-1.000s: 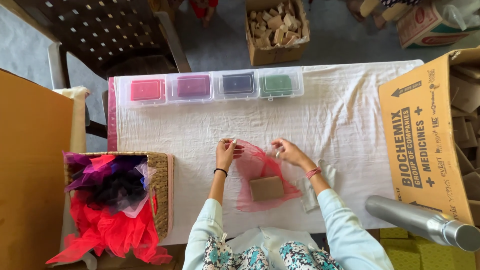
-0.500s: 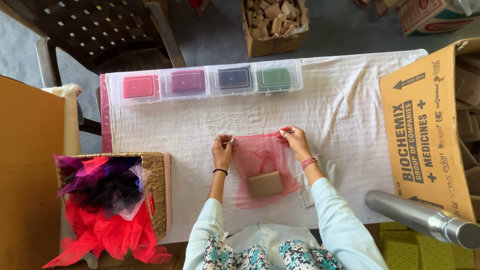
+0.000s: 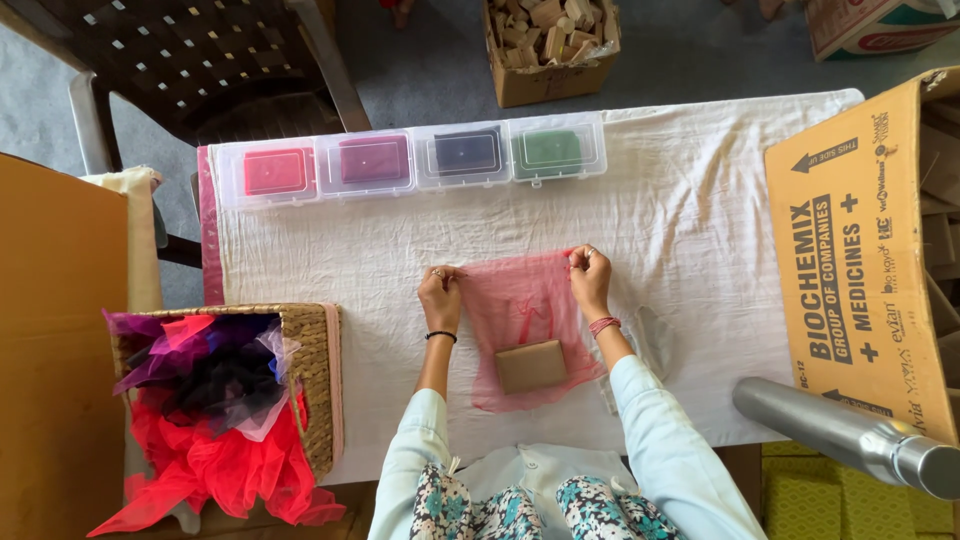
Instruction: The person wipes a small brown cardboard box with a white cloth, turning it to clean its surfaces. They then take a piece of red net fabric from a basket, lay it on the table, place the box on it, and fold the fabric around the box, gathering and tucking the ends to wrap it.
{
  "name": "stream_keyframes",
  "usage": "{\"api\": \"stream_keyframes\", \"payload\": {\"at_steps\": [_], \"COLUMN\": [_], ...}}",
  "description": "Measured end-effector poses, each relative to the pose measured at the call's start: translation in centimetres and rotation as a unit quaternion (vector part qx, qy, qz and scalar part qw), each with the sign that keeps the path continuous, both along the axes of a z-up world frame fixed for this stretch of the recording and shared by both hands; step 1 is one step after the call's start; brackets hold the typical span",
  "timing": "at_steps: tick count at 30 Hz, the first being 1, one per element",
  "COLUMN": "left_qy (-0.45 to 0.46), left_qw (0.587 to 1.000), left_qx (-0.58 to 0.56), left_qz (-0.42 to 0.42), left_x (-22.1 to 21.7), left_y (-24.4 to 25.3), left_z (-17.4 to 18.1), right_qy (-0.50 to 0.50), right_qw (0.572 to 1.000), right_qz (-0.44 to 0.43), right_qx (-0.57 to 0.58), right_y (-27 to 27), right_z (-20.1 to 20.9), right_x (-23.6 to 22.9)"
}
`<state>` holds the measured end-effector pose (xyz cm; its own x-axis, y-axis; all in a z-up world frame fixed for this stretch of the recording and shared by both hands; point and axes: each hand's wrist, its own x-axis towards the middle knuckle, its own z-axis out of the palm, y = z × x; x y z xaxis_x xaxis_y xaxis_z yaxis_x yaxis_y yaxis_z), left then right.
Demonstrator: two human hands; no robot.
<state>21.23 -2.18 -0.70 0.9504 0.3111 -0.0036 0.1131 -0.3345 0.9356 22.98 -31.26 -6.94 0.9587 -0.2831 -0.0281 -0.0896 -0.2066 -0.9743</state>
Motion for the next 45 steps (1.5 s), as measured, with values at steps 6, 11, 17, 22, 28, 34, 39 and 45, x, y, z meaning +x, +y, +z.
{"api": "stream_keyframes", "payload": {"at_steps": [6, 11, 17, 22, 28, 34, 39, 45], "left_qy": [0.002, -0.031, -0.086, -0.078, -0.132, -0.101, -0.073, -0.054], "left_qw": [1.0, 0.998, 0.975, 0.942, 0.911, 0.903, 0.906, 0.931], "left_qx": [-0.005, 0.051, 0.2, 0.321, 0.332, 0.334, 0.394, 0.346], "left_qz": [-0.008, -0.024, -0.049, -0.063, -0.207, -0.252, -0.137, -0.101], "left_x": [0.1, 0.0, -0.3, -0.9, -4.7, -6.2, -6.7, -7.0], "left_y": [0.0, -0.2, 0.1, -0.7, -4.4, -1.6, 0.1, -0.6], "left_z": [0.4, 0.2, -0.6, 0.2, -0.8, 1.6, 0.9, -0.1], "right_qy": [0.03, 0.014, -0.068, -0.027, -0.035, -0.02, -0.031, -0.051], "right_qw": [0.997, 0.984, 0.913, 0.835, 0.809, 0.808, 0.805, 0.85], "right_qz": [0.053, 0.056, 0.097, 0.154, 0.124, 0.136, 0.122, 0.102], "right_qx": [-0.054, -0.169, -0.39, -0.527, -0.573, -0.573, -0.581, -0.514], "right_y": [0.8, 2.8, 4.0, 3.7, 3.6, 1.8, 1.0, 2.2], "right_z": [4.9, 9.1, 7.8, 5.3, 5.1, 5.8, 6.2, 7.7], "right_x": [0.1, -0.1, -1.9, -3.1, -2.8, -2.3, -2.3, -4.4]}}
